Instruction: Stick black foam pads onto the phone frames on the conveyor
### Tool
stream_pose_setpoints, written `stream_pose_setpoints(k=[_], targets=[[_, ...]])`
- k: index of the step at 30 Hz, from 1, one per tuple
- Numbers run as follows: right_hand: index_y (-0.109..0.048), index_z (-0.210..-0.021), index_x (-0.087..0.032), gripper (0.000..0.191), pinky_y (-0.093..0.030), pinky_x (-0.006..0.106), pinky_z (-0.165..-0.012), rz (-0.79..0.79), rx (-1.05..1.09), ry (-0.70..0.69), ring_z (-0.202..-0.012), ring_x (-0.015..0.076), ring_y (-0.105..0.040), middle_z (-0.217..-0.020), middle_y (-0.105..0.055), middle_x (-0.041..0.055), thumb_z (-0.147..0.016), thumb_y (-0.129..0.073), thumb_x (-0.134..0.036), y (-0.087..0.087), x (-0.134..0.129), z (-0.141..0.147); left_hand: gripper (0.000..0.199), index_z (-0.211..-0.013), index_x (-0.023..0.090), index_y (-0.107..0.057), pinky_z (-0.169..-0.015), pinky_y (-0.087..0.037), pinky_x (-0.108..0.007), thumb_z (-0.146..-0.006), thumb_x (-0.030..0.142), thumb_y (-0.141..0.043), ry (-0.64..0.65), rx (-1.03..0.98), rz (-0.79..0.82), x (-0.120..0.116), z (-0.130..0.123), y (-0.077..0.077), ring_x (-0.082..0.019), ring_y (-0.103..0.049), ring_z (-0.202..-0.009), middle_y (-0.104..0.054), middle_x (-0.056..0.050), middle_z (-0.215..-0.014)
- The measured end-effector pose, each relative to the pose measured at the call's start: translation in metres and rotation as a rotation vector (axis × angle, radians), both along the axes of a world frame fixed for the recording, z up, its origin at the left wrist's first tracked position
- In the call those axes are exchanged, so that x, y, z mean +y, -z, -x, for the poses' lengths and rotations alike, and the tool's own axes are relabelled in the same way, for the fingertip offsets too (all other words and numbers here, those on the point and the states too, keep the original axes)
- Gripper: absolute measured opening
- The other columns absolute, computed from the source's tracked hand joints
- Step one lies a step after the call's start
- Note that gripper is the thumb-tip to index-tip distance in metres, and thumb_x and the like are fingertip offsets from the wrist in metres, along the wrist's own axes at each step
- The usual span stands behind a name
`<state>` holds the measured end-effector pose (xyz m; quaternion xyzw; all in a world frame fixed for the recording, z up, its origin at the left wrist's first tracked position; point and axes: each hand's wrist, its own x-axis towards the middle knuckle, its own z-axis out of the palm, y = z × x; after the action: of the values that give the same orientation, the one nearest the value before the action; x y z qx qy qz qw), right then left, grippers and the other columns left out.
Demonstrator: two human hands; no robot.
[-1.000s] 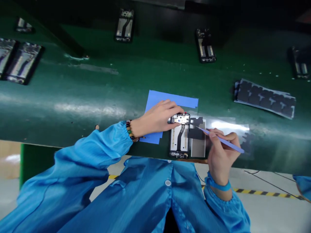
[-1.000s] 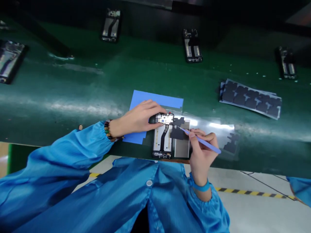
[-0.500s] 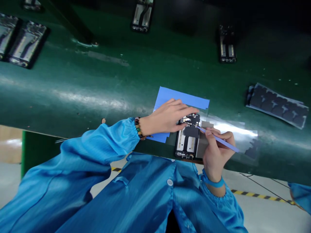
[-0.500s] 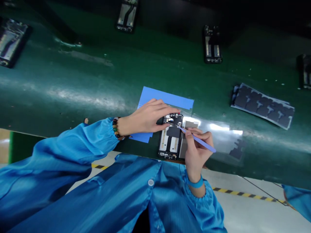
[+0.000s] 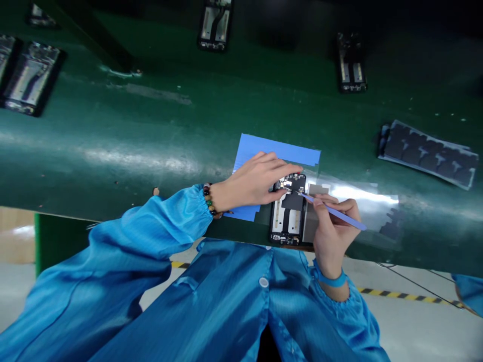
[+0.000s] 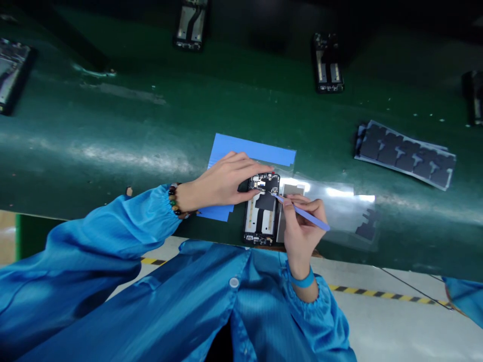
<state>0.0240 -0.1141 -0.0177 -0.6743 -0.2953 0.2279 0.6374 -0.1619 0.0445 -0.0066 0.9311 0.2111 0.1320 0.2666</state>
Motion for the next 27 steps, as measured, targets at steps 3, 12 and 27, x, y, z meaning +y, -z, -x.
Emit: stream_pose_setpoints(k=[3, 12, 27], targets=[[-0.059, -0.081, -0.024, 0.034, -0.067, 0.045, -0.101, 0.020, -0.014, -0.024, -0.097, 0.0203, -0.081, -0.085, -0.074, -0.0019, -0.087, -0.092, -0.029, 0.000, -0.001, 0.002, 0.046, -0.155, 0.026, -0.064, -0.105, -0.046, -0.045, -0.110, 0.032, -0.067, 0.022, 0.021, -0.031, -0.001, 0.001, -0.001, -0.031, -0.063, -0.126, -0.074, -0.009, -0.147], [-0.060, -0.087, -0.024, 0.037, -0.065, 0.053, -0.112, -0.120, -0.084, 0.178, -0.095, 0.0218, -0.082, -0.087, -0.078, -0.0015, -0.083, -0.096, -0.029, -0.008, -0.004, -0.049, 0.041, -0.153, 0.025, -0.068, -0.108, -0.053, -0.049, -0.113, 0.025, -0.060, 0.109, 0.111, -0.287, -0.007, 0.000, -0.012, -0.033, -0.067, -0.134, -0.066, -0.016, -0.158], [-0.066, -0.086, -0.030, 0.037, -0.067, 0.059, -0.111, -0.119, -0.102, 0.347, -0.094, 0.0282, -0.083, -0.090, -0.080, 0.0011, -0.079, -0.100, -0.043, 0.015, -0.018, -0.084, 0.054, -0.154, 0.055, -0.068, -0.086, -0.066, -0.043, -0.107, 0.029, -0.066, 0.273, -0.117, -0.348, -0.037, 0.050, -0.044, -0.020, -0.082, -0.103, -0.087, 0.009, -0.121]])
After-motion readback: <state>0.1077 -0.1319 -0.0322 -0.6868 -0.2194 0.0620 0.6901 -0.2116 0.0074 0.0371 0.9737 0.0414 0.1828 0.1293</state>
